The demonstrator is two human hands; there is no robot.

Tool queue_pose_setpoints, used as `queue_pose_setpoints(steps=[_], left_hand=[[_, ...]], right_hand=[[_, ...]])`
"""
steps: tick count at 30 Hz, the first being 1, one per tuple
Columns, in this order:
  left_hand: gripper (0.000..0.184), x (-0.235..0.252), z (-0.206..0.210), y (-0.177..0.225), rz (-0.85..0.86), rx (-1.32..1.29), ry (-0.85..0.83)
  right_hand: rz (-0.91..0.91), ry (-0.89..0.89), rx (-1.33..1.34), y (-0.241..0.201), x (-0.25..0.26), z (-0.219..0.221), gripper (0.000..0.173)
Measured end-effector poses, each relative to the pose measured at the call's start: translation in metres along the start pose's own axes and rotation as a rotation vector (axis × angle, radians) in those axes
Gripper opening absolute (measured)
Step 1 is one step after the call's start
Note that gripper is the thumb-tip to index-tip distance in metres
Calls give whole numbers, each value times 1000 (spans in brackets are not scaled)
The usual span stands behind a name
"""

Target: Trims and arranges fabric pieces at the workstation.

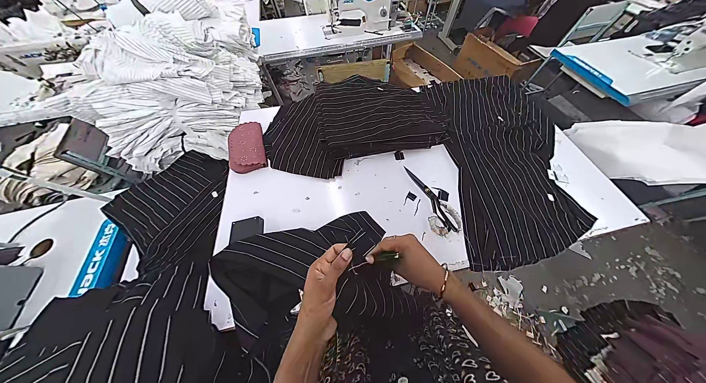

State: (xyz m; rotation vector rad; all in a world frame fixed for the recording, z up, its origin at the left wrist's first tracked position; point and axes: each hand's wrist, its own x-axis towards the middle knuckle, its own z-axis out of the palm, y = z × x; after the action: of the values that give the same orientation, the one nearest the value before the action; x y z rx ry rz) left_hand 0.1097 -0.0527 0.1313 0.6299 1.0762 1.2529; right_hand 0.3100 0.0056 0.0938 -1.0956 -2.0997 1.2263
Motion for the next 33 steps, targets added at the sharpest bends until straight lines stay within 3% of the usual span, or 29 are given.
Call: queue_pose_setpoints(steps=[3, 8, 12, 15, 17, 19, 21, 23, 29, 33], left_hand=[[25, -1, -10, -9, -44, -95, -68], [21, -3, -12, -12, -46, -141, -101], [21, 3, -13, -11, -15, -79, -137], [21, 6, -15, -10, 8, -18, -144], [21, 6, -18, -9, 22, 2, -156], [21, 7, -21, -8, 47, 12, -163], [20, 10, -23, -8, 65, 16, -149], [21, 10, -23, -5, 67, 40, -109], [20, 14, -22, -1, 122, 92, -122], [14, 11, -14, 0, 204, 204, -139]], right_hand=[[191, -14, -181, 47, -15, -11, 20], [497, 308, -474, 89, -40, -59, 33], [735, 267, -604, 113, -31, -66, 51], [886, 92, -641, 106, -22, -82, 51], [819, 62, -413, 108, -31, -90, 38], [666, 81, 32, 100, -51, -84, 21], [544, 32, 416, 67, -72, -64, 15], [469, -20, 578, 34, -95, -38, 7], [372, -326, 410, -1, -137, -26, 55], [357, -378, 254, -16, -120, -40, 58]])
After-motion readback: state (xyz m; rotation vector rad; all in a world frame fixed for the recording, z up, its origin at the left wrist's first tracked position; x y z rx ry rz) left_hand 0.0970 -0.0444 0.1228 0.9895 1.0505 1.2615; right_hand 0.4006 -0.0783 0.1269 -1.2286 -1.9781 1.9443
